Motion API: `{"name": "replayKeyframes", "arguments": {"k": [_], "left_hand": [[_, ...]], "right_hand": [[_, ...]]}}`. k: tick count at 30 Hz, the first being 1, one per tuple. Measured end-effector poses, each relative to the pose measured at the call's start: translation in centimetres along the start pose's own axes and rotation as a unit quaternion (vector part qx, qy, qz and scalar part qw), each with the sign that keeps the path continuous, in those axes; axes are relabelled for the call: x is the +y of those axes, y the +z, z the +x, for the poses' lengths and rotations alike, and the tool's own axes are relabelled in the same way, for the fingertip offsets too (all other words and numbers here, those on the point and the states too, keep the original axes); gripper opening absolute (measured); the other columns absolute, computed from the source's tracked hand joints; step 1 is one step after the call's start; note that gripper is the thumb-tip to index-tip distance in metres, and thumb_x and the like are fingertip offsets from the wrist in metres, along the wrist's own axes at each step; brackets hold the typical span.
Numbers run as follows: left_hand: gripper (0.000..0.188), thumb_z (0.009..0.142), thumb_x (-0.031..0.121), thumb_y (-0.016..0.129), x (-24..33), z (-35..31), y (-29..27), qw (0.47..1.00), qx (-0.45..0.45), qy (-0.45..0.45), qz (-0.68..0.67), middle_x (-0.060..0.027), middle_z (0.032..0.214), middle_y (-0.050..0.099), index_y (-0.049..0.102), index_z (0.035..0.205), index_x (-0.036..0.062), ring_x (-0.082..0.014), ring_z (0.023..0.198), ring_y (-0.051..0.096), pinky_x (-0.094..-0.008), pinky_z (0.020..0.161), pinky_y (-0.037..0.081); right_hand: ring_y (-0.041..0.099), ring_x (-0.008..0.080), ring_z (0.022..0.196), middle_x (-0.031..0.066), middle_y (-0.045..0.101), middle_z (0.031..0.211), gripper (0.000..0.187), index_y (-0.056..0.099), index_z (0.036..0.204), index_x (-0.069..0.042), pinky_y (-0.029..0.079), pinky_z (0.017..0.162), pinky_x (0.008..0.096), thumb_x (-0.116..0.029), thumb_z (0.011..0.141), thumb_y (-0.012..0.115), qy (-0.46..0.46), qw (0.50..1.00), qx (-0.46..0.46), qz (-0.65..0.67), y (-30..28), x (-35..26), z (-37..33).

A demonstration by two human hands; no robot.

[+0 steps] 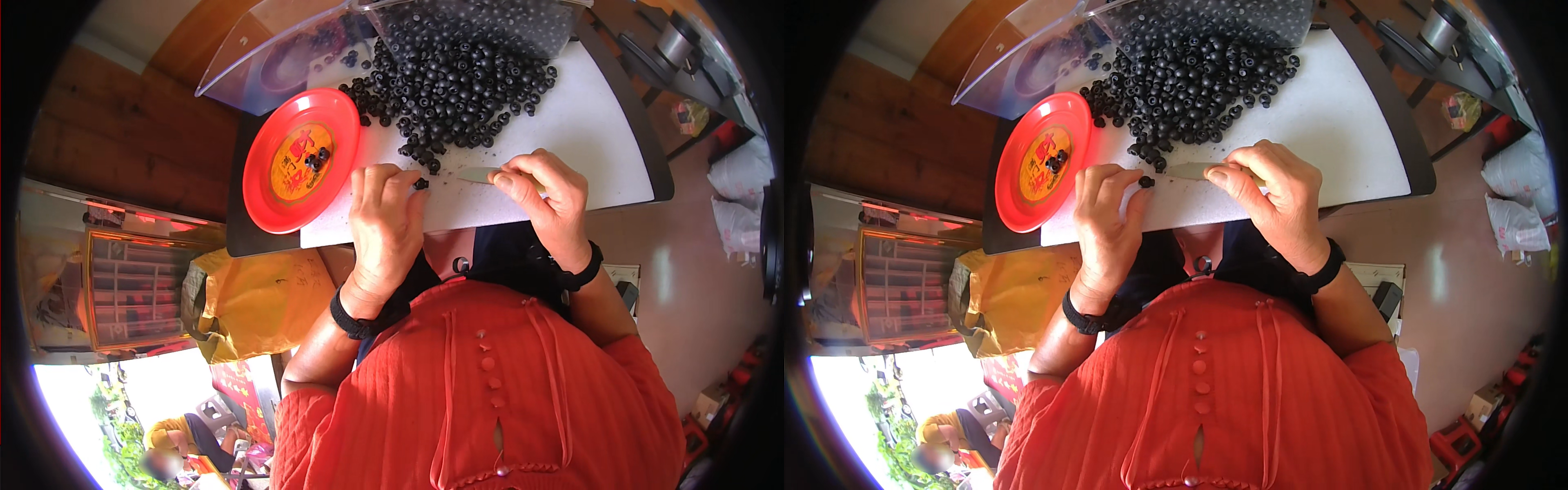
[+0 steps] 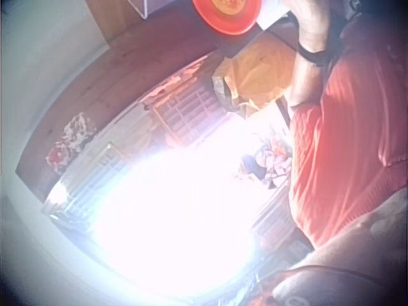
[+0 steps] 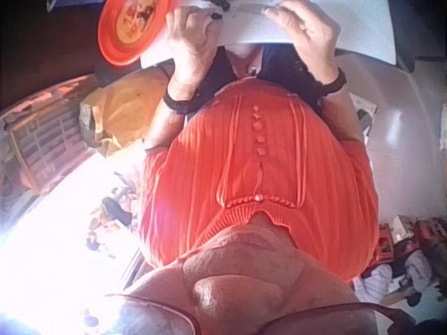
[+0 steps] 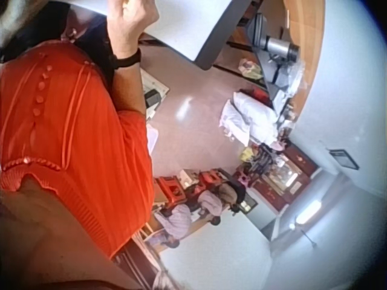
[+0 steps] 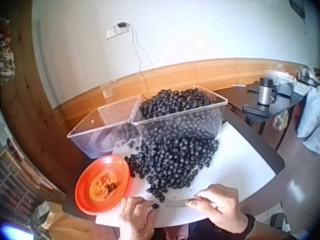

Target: Cutting and sorting dark berry-like seeds or pods on a table.

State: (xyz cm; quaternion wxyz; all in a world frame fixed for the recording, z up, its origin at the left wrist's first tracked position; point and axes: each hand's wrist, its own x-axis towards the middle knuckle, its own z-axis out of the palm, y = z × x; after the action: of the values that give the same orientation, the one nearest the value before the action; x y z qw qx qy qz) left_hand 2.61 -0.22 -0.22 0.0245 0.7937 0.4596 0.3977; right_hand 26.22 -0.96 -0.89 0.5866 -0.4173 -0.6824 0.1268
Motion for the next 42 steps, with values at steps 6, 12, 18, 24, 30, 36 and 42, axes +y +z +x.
{"name": "replayKeyframes", "arguments": {"k": [6, 12, 18, 24, 30, 36, 42], "left_hand": [[0.019, 0.082, 0.0, 0.076, -0.5, 1.2, 0.8, 0.999, -0.023, 0.013, 0.019, -0.0122, 0.092, 0.065, 0.071, 0.1, 0.003, -0.0334, 0.089, 0.062, -0.0433, 0.076, 0.052], [0.016, 0.082, -0.001, 0.077, -0.9, 1.4, -0.1, 0.998, -0.017, 0.043, -0.046, -0.0108, 0.09, 0.067, 0.071, 0.097, 0.0026, -0.0312, 0.088, 0.065, -0.0414, 0.075, 0.053], [0.013, 0.083, 0.002, 0.08, 0.5, 1.2, -0.1, 0.998, 0.011, -0.041, -0.036, -0.0107, 0.088, 0.066, 0.071, 0.092, 0.0019, -0.0287, 0.082, 0.065, -0.0401, 0.072, 0.053], [0.01, 0.082, 0.001, 0.078, -0.4, 1.7, 0.4, 1.0, -0.005, 0.006, 0.029, -0.0118, 0.083, 0.063, 0.071, 0.089, 0.0012, -0.0329, 0.084, 0.063, -0.042, 0.074, 0.052], [0.014, 0.08, 0.001, 0.077, 0.6, 2.3, -0.3, 0.994, -0.066, 0.048, 0.07, -0.0139, 0.093, 0.063, 0.071, 0.093, 0.0004, -0.0355, 0.092, 0.062, -0.0463, 0.077, 0.053], [0.021, 0.08, 0.001, 0.076, -0.5, 2.7, -0.3, 0.988, -0.101, 0.075, 0.095, -0.014, 0.095, 0.062, 0.071, 0.101, 0.0005, -0.0356, 0.096, 0.062, -0.0451, 0.079, 0.055], [0.021, 0.082, -0.001, 0.074, 0.0, 1.3, 0.1, 0.991, -0.081, 0.074, 0.071, -0.013, 0.1, 0.062, 0.071, 0.103, -0.0001, -0.0339, 0.095, 0.062, -0.0448, 0.082, 0.055]], "right_hand": [[0.059, 0.0159, 0.061, 0.0056, 0.065, 0.073, 0.016, 0.07, 0.086, -0.001, 0.045, 0.055, 0.0318, -0.011, 0.091, 0.082, -0.004, 0.999, -0.018, -0.028, -0.3, -0.1, 0.0], [0.059, 0.016, 0.06, 0.0055, 0.065, 0.072, 0.016, 0.07, 0.085, -0.002, 0.045, 0.054, 0.0314, -0.01, 0.09, 0.083, -0.01, 1.0, -0.003, -0.018, -0.1, -0.1, 0.0], [0.06, 0.0166, 0.06, 0.0055, 0.065, 0.072, 0.015, 0.071, 0.086, -0.002, 0.045, 0.054, 0.0317, -0.011, 0.09, 0.083, -0.017, 0.999, -0.005, -0.029, -0.2, 0.1, 0.1], [0.06, 0.0174, 0.06, 0.0057, 0.065, 0.072, 0.016, 0.071, 0.086, -0.002, 0.045, 0.054, 0.0325, -0.011, 0.09, 0.083, -0.016, 1.0, -0.008, -0.019, -0.2, -0.2, 0.1], [0.059, 0.0178, 0.059, 0.0058, 0.065, 0.071, 0.016, 0.071, 0.085, -0.001, 0.045, 0.054, 0.0324, -0.011, 0.09, 0.083, -0.014, 1.0, -0.003, -0.026, -0.1, -0.1, 0.0], [0.06, 0.0178, 0.06, 0.006, 0.064, 0.071, 0.016, 0.07, 0.085, -0.001, 0.046, 0.054, 0.0326, -0.011, 0.09, 0.082, 0.004, 1.0, -0.006, -0.015, 0.0, -0.3, 0.0], [0.061, 0.0177, 0.06, 0.0066, 0.065, 0.072, 0.015, 0.071, 0.086, -0.001, 0.046, 0.054, 0.0324, -0.01, 0.09, 0.082, -0.003, 0.999, -0.012, -0.03, 0.1, 0.0, 0.0]]}}
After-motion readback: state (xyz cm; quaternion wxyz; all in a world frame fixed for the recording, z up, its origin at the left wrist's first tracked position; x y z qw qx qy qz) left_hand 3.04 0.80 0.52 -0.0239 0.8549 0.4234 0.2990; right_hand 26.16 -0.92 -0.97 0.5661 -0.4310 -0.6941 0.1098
